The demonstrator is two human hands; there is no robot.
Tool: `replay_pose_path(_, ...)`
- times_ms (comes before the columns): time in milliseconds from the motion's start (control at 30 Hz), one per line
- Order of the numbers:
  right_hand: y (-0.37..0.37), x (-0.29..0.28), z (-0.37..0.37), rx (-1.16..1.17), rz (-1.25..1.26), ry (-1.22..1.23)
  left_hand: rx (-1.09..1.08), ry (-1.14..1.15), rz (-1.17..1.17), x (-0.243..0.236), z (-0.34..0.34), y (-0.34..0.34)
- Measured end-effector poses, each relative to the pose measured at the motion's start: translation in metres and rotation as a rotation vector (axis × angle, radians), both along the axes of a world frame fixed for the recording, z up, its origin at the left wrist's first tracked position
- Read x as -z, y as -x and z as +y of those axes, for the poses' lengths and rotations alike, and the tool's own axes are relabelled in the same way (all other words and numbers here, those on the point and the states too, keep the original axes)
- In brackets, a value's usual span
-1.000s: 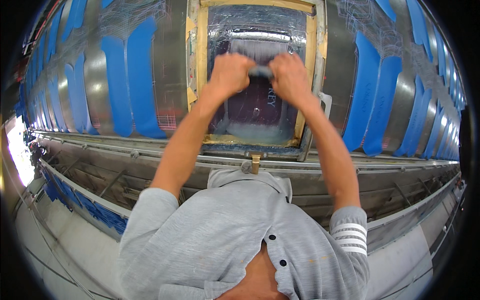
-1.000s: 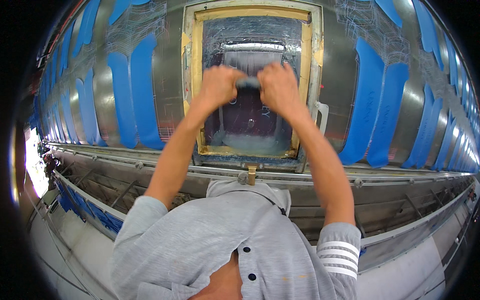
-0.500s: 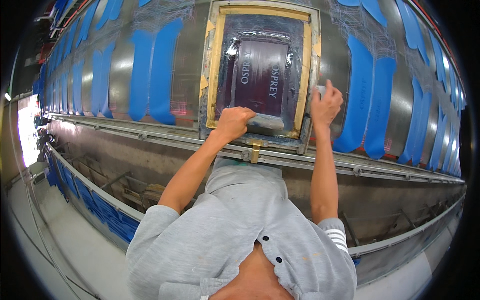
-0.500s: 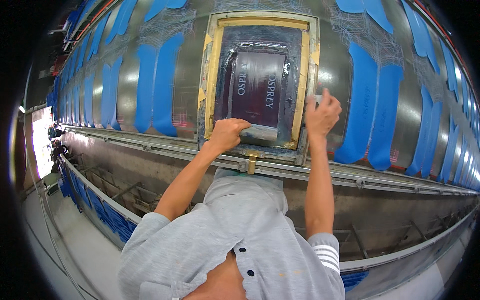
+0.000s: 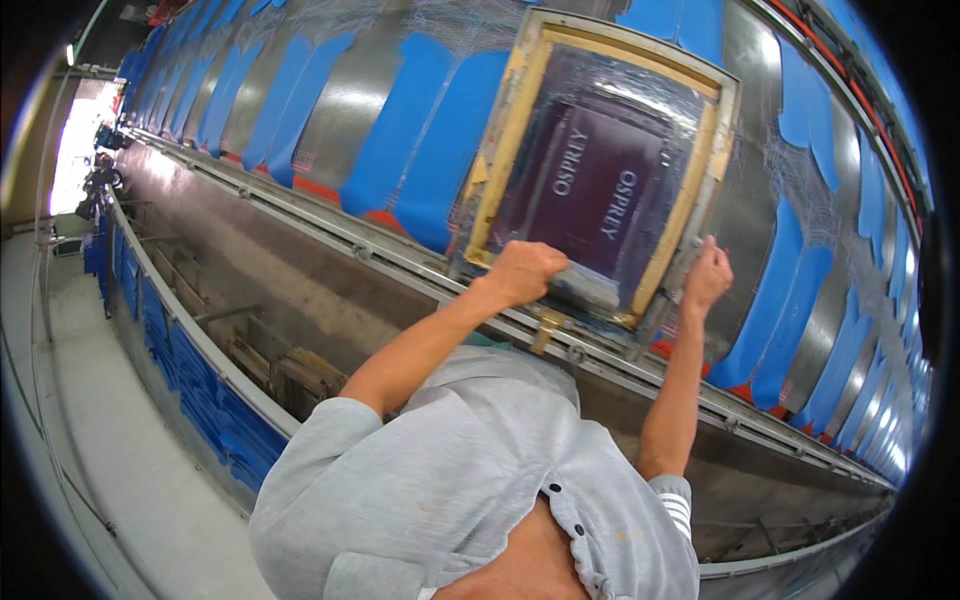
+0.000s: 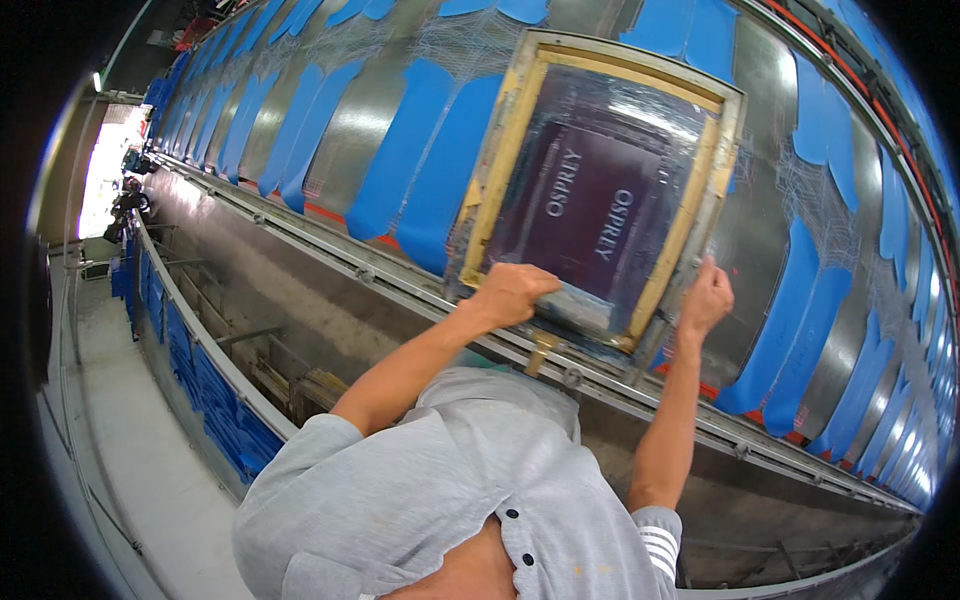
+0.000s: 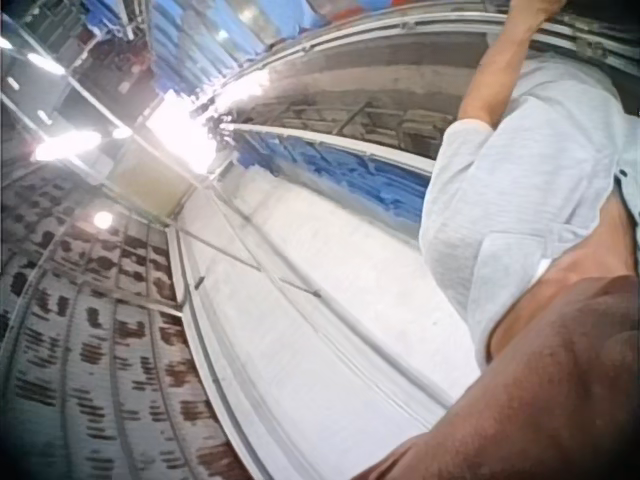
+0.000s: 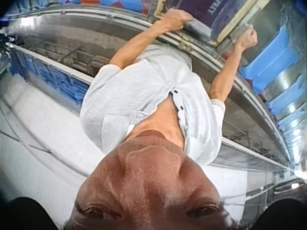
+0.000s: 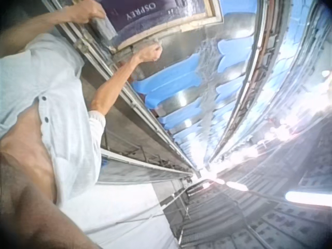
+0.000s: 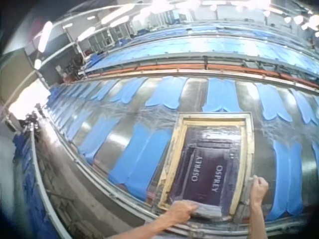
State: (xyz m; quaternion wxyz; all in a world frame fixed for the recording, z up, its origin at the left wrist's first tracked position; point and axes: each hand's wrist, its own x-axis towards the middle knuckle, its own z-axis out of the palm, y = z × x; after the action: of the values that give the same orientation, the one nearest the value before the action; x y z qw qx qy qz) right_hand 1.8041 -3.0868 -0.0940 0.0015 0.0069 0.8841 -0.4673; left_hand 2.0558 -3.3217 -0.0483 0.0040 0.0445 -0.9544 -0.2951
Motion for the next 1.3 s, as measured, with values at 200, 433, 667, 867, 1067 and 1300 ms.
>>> replay_pose_path(200,-0.107,0.025,-0.188,-0.014,-0.073,0.212,-0.034,0.081,-0.021,0.005,-0.178,-0.093)
replay_pose_path(433,-0.153,0.033,-0.266,0.022,-0.185,0.241,-0.022,0.091,-0.091,-0.006,-0.260,-0.142)
replay_pose_path(667,-0.153,0.046,-0.280,-0.025,-0.120,0.053,-0.039,0.036,-0.111,-0.011,-0.276,-0.156)
replay_pose_path(867,-0.150,0.055,-0.287,-0.019,-0.059,-0.098,-0.029,0.070,-0.055,0.011,-0.263,-0.183)
replay_pose_path(1067,-0.152,0.043,-0.294,0.067,-0.148,-0.190,-0.067,0.148,0.091,0.018,-0.285,-0.133)
replay_pose_path(1300,-0.156,0.033,-0.297,0.005,0.001,-0.396,-0.051,0.233,0.057,0.037,-0.378,0.035)
